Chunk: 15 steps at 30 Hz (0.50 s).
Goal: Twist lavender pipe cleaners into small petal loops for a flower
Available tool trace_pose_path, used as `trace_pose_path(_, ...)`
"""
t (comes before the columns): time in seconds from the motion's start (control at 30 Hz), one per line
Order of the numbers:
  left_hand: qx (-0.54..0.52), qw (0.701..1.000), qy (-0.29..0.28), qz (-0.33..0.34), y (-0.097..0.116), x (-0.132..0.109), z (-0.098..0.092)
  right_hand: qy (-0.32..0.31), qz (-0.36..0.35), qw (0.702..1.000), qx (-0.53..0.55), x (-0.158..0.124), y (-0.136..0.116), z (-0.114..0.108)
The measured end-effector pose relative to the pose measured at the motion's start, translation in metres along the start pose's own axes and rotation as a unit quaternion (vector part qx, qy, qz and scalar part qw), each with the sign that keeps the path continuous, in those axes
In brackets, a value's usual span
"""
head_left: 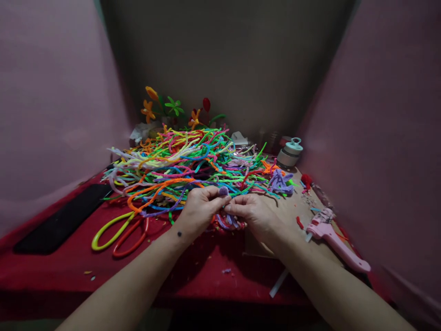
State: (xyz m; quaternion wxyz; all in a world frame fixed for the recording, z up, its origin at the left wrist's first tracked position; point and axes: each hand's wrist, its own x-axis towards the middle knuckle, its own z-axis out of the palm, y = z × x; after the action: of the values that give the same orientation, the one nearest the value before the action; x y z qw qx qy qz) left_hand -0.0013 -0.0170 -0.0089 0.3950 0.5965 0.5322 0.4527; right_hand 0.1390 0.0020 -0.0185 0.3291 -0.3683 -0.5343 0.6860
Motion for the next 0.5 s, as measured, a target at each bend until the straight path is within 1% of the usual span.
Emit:
trace_pose_path(0.07, 0.07, 0.995, 0.046, 0.049, -0.0018, -0.0003, 0.0022, -0.004, -0.001, 1.0, 0.001, 0.0002, -0.0004, 0.0009)
trace_pose_path(0.13, 0.114, 0.987, 0.075, 0.081, -0.0033, -0.0002, 0.0028, -0.012, -0.002, 1.0, 0.002, 0.0004, -0.0003, 0.0008)
trace_pose_path(0.3, 0.099, 0.99, 0.079, 0.065, -0.005, 0.0023, -0.0004, -0.047, 0.024, 0.998, -0.016, -0.0013, -0.0027, -0.0008)
trace_pose_path(0.33, 0.102, 0.989, 0.082, 0.07, -0.0056, 0.0029, -0.001, -0.052, 0.028, 0.998, -0.017, -0.0018, -0.0035, -0.001)
trace_pose_path(0.5, 0.134, 0.973, 0.122, 0.144, -0.0092, 0.005, -0.0016, -0.058, 0.044, 0.997, -0.024, -0.0034, -0.0045, -0.0021)
